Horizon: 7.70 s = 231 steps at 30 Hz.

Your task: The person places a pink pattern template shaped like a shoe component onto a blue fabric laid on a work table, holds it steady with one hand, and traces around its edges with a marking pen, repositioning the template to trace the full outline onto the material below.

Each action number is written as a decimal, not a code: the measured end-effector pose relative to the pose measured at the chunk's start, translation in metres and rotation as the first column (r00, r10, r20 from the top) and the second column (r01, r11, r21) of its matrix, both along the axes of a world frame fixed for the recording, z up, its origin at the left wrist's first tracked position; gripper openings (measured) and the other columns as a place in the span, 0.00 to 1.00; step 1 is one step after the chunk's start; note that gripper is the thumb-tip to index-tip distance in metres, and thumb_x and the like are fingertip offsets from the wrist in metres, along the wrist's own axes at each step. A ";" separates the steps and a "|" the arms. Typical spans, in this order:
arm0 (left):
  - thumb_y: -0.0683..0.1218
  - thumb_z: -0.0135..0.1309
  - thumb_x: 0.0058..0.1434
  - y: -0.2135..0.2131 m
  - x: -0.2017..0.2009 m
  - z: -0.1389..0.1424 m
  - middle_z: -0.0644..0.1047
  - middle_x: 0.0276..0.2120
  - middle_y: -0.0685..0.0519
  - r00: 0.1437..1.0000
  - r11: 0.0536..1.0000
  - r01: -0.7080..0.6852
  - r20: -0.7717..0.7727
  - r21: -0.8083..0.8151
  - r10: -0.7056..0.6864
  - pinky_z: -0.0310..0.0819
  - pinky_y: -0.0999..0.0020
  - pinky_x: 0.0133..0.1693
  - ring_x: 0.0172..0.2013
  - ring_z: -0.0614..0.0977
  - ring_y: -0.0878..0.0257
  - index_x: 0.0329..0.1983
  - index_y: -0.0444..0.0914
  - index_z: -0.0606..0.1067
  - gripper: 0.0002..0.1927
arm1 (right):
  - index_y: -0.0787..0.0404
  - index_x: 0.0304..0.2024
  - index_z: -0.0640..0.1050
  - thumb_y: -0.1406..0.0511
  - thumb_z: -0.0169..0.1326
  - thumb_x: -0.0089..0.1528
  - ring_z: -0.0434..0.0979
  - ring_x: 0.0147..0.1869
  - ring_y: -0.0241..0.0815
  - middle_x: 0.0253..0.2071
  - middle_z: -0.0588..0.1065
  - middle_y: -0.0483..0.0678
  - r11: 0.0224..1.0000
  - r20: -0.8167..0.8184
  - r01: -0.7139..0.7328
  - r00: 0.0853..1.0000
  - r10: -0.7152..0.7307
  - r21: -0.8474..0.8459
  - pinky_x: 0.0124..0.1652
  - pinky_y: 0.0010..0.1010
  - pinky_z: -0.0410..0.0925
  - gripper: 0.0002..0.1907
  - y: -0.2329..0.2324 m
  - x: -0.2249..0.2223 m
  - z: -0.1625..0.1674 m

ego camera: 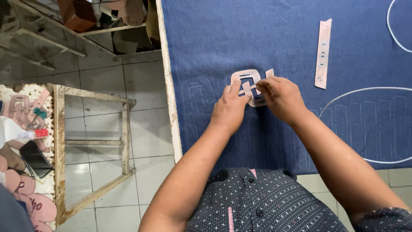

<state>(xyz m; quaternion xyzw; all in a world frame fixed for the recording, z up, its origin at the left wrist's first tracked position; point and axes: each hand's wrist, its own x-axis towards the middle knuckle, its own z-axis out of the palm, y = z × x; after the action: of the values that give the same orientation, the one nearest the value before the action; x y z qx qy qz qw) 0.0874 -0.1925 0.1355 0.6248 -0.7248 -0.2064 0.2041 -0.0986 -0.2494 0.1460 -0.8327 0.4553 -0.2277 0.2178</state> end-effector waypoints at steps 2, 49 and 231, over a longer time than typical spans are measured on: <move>0.45 0.50 0.63 -0.001 0.002 0.001 0.69 0.64 0.47 0.996 1.000 0.012 0.089 0.018 -0.014 0.72 0.54 0.54 0.61 0.71 0.51 0.50 0.48 0.81 0.14 | 0.61 0.42 0.81 0.66 0.58 0.66 0.80 0.45 0.55 0.40 0.80 0.52 1.000 0.024 0.016 1.000 -0.016 0.000 0.44 0.41 0.72 0.06 -0.005 0.002 0.000; 0.47 0.63 0.54 -0.014 0.043 0.004 0.73 0.63 0.67 0.997 0.997 -0.071 0.017 0.013 0.071 0.48 0.35 0.65 0.66 0.68 0.52 0.37 0.49 0.84 0.07 | 0.61 0.43 0.81 0.67 0.58 0.63 0.84 0.42 0.49 0.40 0.81 0.51 0.962 0.138 -0.135 0.985 0.104 0.236 0.41 0.36 0.75 0.07 0.034 0.020 -0.005; 0.45 0.54 0.65 -0.011 0.000 -0.012 0.71 0.66 0.47 0.997 0.984 0.043 0.076 -0.172 -0.031 0.61 0.43 0.66 0.67 0.70 0.49 0.55 0.41 0.77 0.15 | 0.61 0.43 0.78 0.70 0.57 0.63 0.80 0.45 0.54 0.40 0.79 0.51 0.994 0.125 -0.093 0.989 0.086 0.059 0.43 0.39 0.73 0.06 0.046 -0.014 -0.003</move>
<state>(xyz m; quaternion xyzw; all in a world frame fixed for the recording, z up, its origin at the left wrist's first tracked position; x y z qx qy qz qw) 0.0877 -0.2036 0.1234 0.5982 -0.7585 -0.1233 0.2271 -0.1122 -0.2032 0.1430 -0.8294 0.4104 -0.2533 0.2819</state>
